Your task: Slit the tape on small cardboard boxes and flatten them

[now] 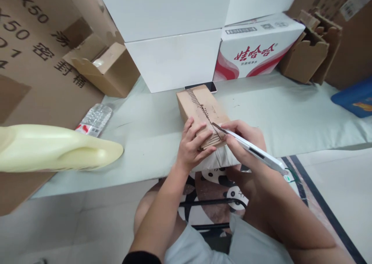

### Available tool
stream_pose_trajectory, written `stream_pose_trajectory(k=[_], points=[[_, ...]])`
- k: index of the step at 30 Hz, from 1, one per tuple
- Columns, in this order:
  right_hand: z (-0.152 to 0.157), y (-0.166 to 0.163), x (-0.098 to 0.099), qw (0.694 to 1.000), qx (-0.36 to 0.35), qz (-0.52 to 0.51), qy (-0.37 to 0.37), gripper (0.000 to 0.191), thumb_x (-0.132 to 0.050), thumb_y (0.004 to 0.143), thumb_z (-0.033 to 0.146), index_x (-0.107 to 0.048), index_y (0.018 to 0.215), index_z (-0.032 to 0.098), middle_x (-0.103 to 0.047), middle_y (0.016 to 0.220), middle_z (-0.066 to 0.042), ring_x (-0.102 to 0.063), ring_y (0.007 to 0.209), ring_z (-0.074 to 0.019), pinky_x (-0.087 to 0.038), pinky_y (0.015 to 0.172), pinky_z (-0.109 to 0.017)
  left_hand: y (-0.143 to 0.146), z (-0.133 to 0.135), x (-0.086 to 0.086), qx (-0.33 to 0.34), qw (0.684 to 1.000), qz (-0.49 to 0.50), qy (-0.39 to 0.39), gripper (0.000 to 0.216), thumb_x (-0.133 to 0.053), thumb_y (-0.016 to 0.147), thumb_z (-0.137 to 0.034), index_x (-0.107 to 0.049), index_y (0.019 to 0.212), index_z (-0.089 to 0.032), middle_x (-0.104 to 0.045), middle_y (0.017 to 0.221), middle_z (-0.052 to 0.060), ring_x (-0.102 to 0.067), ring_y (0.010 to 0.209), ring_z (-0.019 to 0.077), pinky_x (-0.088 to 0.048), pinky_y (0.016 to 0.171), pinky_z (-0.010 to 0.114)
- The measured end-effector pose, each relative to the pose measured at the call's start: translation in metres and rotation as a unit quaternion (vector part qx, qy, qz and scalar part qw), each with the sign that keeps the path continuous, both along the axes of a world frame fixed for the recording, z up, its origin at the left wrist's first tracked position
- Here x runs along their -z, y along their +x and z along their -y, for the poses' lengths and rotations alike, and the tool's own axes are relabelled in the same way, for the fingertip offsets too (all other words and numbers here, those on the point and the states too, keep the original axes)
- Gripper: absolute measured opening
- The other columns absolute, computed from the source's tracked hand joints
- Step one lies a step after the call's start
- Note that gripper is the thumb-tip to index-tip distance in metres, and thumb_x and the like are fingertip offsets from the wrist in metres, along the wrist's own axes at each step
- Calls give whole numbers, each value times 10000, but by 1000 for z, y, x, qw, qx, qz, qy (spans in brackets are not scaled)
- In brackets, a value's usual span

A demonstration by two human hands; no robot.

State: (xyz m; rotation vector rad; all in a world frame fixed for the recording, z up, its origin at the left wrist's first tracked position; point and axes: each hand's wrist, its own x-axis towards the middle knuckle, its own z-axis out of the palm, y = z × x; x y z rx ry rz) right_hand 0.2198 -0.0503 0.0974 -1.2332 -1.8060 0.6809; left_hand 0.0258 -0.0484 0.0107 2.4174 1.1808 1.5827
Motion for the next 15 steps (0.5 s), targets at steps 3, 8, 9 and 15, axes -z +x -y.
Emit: stream_pose_trajectory(k=[3,8,9,15], points=[[2,-3,-1,1000,6,20,5,182,-572,806,295,-712,894,219,-675,637,14,-588,533,-121,-472,563,-244,1,0,0,-6,1000,7,9,451,-586,960,-569,-666,1251,-235,-651,1320,100,-525,1393,307,-348,1245,585],[1,-6,-3,998,15,50,16,206,-560,795,300,-721,898,226,-677,627,6,-571,516,-124,-452,547,-241,3,0,2,-13,1000,8,7,458,-590,953,-579,-640,1278,-260,-648,1316,92,-502,1417,314,-347,1241,595],[1,-6,-4,998,14,56,14,206,-561,791,298,-724,895,228,-679,628,6,-566,510,-123,-451,543,-238,4,0,3,-14,1000,11,9,461,-589,953,-578,-624,1287,-262,-641,1318,94,-491,1426,316,-350,1238,596],[-1,-5,-7,996,6,84,12,191,-553,778,275,-717,860,222,-662,596,16,-554,486,-111,-431,519,-216,9,-1,5,-33,999,19,27,492,-577,949,-596,-463,1333,-310,-541,1382,110,-486,1413,312,-392,1199,620]])
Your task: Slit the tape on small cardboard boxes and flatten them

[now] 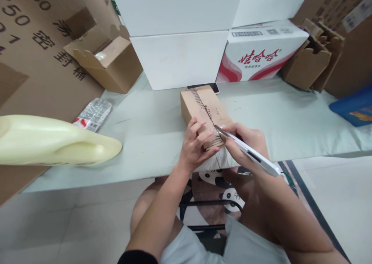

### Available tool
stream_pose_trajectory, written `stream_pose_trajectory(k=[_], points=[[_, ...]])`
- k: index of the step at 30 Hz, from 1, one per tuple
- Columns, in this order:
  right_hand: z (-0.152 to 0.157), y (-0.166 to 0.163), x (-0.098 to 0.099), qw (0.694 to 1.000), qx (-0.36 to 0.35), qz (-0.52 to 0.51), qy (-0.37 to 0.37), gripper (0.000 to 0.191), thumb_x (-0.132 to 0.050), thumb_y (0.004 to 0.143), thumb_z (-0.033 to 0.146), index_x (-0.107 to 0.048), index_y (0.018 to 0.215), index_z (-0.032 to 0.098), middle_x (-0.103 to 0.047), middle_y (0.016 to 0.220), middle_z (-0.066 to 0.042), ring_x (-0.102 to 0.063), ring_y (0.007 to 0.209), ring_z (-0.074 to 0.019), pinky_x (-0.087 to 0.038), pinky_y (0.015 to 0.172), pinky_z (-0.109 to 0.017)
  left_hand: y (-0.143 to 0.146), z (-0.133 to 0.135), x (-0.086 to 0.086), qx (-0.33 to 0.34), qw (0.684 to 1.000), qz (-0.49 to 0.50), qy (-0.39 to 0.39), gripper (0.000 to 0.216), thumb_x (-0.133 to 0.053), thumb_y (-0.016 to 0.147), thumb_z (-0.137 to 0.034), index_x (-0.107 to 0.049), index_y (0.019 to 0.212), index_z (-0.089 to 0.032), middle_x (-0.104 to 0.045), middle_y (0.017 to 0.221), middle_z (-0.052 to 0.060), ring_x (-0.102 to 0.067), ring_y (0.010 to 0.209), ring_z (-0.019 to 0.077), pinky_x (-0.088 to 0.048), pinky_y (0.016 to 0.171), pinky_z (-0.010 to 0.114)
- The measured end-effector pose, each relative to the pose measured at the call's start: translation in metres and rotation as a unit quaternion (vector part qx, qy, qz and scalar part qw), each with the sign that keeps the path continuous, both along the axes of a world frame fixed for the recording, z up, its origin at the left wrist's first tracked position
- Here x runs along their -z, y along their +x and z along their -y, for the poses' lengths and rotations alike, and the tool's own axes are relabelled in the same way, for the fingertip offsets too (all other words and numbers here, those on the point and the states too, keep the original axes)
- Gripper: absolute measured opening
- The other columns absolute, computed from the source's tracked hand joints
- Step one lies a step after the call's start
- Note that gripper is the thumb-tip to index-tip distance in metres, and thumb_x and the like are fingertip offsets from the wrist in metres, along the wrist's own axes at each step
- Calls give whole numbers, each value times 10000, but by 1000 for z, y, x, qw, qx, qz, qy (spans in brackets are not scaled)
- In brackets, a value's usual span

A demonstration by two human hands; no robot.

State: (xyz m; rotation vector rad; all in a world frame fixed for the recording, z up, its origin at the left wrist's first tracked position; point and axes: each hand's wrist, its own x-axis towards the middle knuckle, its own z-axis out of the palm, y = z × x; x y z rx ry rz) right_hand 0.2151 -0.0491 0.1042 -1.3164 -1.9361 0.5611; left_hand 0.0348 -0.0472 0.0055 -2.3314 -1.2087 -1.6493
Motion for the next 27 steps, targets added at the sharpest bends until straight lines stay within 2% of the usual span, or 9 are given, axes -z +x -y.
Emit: stream_pose_trajectory(k=[5,11,13,15,17,20,23,25,27], points=[[-4,0,-4,1000,-13,6,-22,215,-549,748,287,-720,851,209,-676,608,9,-548,483,-110,-425,526,-227,0,0,1,6,1000,1,-12,520,-610,936,-574,-407,1351,-334,-480,1440,118,-437,1448,341,-370,1193,652],[13,20,-10,996,-39,-76,-6,161,-536,774,295,-682,753,228,-627,544,11,-535,438,-124,-403,453,-252,2,-4,-1,-28,999,38,-16,513,-597,949,-550,-408,1359,-307,-371,1499,155,-339,1512,362,-381,1185,626],[14,30,-1,987,20,-147,63,187,-544,823,378,-674,828,244,-624,564,3,-543,447,-146,-397,434,-271,1,-5,-1,-64,995,64,-34,529,-627,924,-538,-415,1345,-299,-308,1542,162,-297,1528,387,-370,1179,641],[6,38,15,970,126,-177,106,258,-514,867,448,-656,957,253,-627,603,-3,-567,486,-169,-431,464,-291,-3,-7,0,-85,988,107,-65,553,-628,907,-526,-415,1360,-290,-292,1561,163,-278,1532,396,-351,1188,646],[-11,47,36,971,206,-95,70,298,-509,882,454,-646,1048,247,-656,674,-22,-624,586,-198,-505,576,-330,-11,-9,3,-83,977,171,-101,561,-592,915,-507,-406,1398,-288,-330,1560,155,-322,1514,373,-357,1200,611],[-40,59,70,975,196,99,-41,336,-531,865,362,-678,1138,233,-747,975,-93,-703,891,-274,-551,802,-403,-25,-16,2,-89,948,268,-149,506,-496,960,-497,-413,1415,-292,-474,1486,126,-502,1400,296,-459,1148,489],[-59,67,93,970,128,165,-123,581,-448,851,198,-578,1417,220,-718,1243,-123,-667,1106,-320,-531,929,-462,-38,-22,-4,-123,906,373,-161,440,-402,986,-503,-474,1351,-269,-594,1374,102,-582,1329,242,-489,1129,412],[-62,68,99,974,113,156,-116,661,-421,855,171,-491,1512,180,-706,1265,-146,-651,1134,-327,-513,973,-494,-46,-24,-7,-131,864,457,-164,430,-431,961,-509,-500,1306,-261,-628,1338,91,-598,1312,233,-490,1132,400],[-59,64,101,985,91,124,-75,567,-445,883,237,-571,1427,140,-707,1227,-170,-646,1133,-328,-503,1001,-503,-55,-24,-5,-138,816,525,-198,446,-501,922,-529,-493,1290,-278,-658,1273,77,-654,1214,232,-536,1061,405]])
